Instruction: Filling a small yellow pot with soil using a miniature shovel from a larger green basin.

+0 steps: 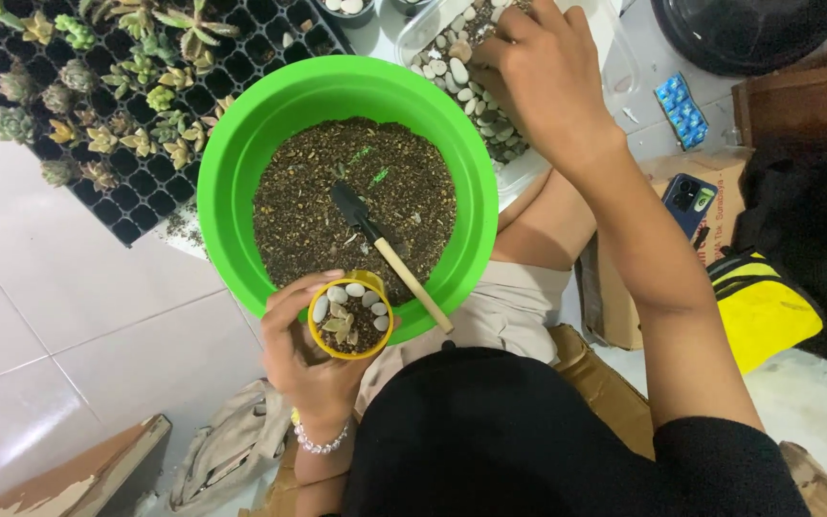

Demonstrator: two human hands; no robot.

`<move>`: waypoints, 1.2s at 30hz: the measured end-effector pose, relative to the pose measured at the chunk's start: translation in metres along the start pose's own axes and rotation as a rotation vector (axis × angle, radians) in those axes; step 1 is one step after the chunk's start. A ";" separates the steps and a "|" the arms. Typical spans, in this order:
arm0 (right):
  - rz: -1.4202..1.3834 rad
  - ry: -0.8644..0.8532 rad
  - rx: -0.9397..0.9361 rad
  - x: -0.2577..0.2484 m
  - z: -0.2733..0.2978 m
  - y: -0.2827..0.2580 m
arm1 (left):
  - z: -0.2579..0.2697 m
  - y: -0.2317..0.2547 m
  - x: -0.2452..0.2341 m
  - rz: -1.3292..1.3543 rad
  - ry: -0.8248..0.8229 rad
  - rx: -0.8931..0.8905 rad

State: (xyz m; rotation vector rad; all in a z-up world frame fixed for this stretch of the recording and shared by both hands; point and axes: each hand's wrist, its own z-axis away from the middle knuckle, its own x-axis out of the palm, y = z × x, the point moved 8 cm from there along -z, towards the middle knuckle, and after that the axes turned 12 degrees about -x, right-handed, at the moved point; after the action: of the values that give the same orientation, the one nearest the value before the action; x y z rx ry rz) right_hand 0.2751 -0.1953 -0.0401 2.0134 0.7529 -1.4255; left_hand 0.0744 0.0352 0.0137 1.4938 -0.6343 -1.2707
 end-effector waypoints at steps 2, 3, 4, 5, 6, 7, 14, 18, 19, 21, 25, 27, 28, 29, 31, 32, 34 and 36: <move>0.031 -0.002 -0.015 0.000 0.000 -0.001 | 0.000 0.002 0.000 -0.014 -0.011 0.014; 0.030 0.001 -0.021 0.001 -0.001 -0.002 | 0.000 0.001 -0.001 -0.014 -0.004 0.013; 0.045 0.001 -0.021 0.001 -0.001 -0.002 | 0.000 0.001 -0.001 -0.014 -0.008 0.032; 0.058 0.001 -0.020 0.001 -0.001 -0.002 | 0.000 0.002 -0.001 -0.015 -0.012 0.052; 0.057 0.003 -0.025 0.001 -0.001 -0.002 | 0.000 0.001 -0.002 -0.015 -0.006 0.051; 0.016 0.009 -0.016 0.001 0.000 -0.001 | 0.000 0.001 -0.002 -0.023 -0.011 0.059; -0.652 0.385 0.203 -0.062 0.016 0.006 | -0.003 0.003 0.003 0.097 -0.081 0.066; -0.766 0.462 0.275 -0.110 0.040 -0.034 | -0.006 0.009 0.005 0.105 -0.094 0.055; -0.710 0.459 0.313 -0.131 0.043 -0.053 | -0.006 0.011 0.006 0.103 -0.107 0.064; -0.661 0.450 0.341 -0.148 0.059 -0.075 | -0.007 0.012 0.007 0.103 -0.111 0.066; -0.541 0.299 -0.179 -0.163 0.064 -0.125 | -0.004 0.016 0.009 0.094 -0.145 0.112; -0.513 0.217 -0.241 -0.166 0.055 -0.134 | -0.003 0.019 0.010 0.089 -0.156 0.128; -0.489 0.221 -0.265 -0.167 0.052 -0.135 | -0.002 0.020 0.009 0.089 -0.150 0.133; -0.467 0.226 -0.289 -0.168 0.050 -0.137 | -0.001 0.021 0.008 0.088 -0.144 0.137; -0.445 0.201 -0.288 -0.169 0.048 -0.140 | -0.001 0.020 0.008 0.090 -0.134 0.157; -0.422 0.176 -0.284 -0.168 0.048 -0.141 | 0.000 0.021 0.007 0.091 -0.127 0.176; -0.385 0.176 -0.291 -0.171 0.046 -0.143 | 0.001 0.021 0.007 0.086 -0.138 0.160; -0.348 0.178 -0.299 -0.171 0.048 -0.144 | 0.001 0.021 0.008 0.080 -0.149 0.145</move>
State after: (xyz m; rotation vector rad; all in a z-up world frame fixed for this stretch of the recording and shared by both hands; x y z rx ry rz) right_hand 0.0941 -0.1516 0.0921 1.8511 1.3628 -1.2308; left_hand 0.0804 0.0212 0.0303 1.4848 -0.8917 -1.3051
